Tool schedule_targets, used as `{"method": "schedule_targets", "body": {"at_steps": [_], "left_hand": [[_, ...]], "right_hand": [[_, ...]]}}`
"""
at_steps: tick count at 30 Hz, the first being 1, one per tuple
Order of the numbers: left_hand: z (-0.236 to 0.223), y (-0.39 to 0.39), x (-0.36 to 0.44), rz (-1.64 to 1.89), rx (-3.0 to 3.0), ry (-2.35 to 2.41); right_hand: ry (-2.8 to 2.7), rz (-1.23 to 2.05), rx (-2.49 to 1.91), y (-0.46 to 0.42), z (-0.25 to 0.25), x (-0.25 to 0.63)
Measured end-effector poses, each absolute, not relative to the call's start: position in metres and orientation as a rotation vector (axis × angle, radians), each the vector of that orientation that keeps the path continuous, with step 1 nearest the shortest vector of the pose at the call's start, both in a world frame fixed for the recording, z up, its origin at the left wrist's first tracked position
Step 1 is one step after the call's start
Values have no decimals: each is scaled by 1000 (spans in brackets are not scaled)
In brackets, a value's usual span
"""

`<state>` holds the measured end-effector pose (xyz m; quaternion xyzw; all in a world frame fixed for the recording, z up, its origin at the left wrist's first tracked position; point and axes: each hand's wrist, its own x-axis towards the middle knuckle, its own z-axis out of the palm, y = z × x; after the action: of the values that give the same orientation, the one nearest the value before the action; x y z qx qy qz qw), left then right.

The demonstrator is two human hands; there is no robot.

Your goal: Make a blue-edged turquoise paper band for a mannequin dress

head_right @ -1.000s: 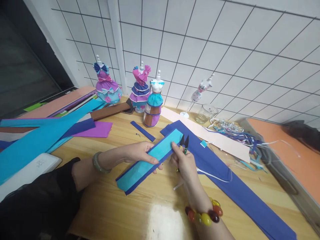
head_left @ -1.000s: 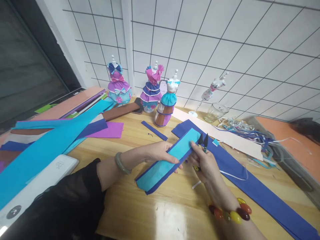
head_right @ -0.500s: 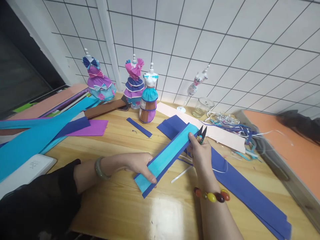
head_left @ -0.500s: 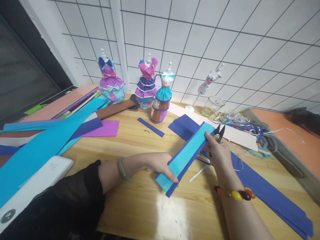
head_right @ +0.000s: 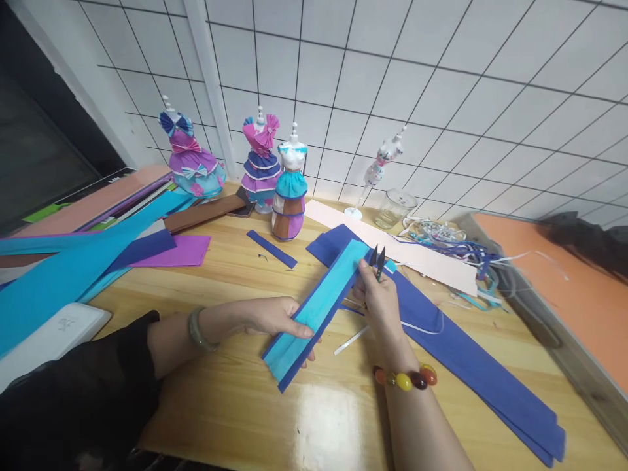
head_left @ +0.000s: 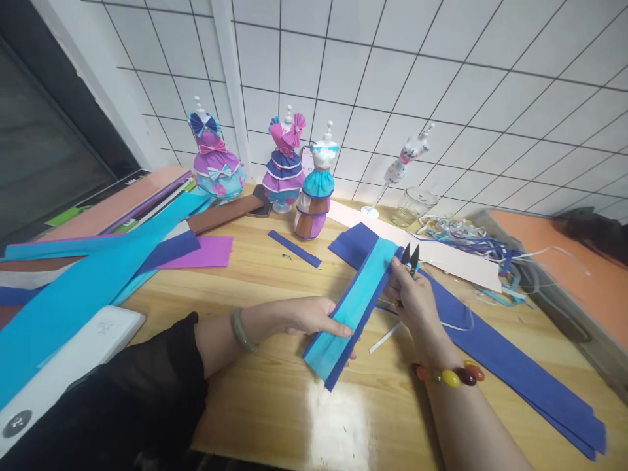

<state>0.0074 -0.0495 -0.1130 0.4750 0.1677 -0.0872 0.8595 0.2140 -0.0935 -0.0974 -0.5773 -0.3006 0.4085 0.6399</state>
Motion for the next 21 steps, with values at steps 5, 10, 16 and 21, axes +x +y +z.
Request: {"method": "schedule_targets", "body": {"at_steps": [5,10,16,21], "left_hand": [[-112,-50,10,-8,998,462],[-118,-48,15,104,1058,552],[-121,-50,16,73,1005,540],[-108,-48,16,205,975,501]], "right_hand": [[-776,1072,-1374,-96,-102,200],[-839,1152,-1439,-97,-113,194],[-830,1205,-1402,-100,-107,189],[-795,1215,-1368,-103,-99,186]]}}
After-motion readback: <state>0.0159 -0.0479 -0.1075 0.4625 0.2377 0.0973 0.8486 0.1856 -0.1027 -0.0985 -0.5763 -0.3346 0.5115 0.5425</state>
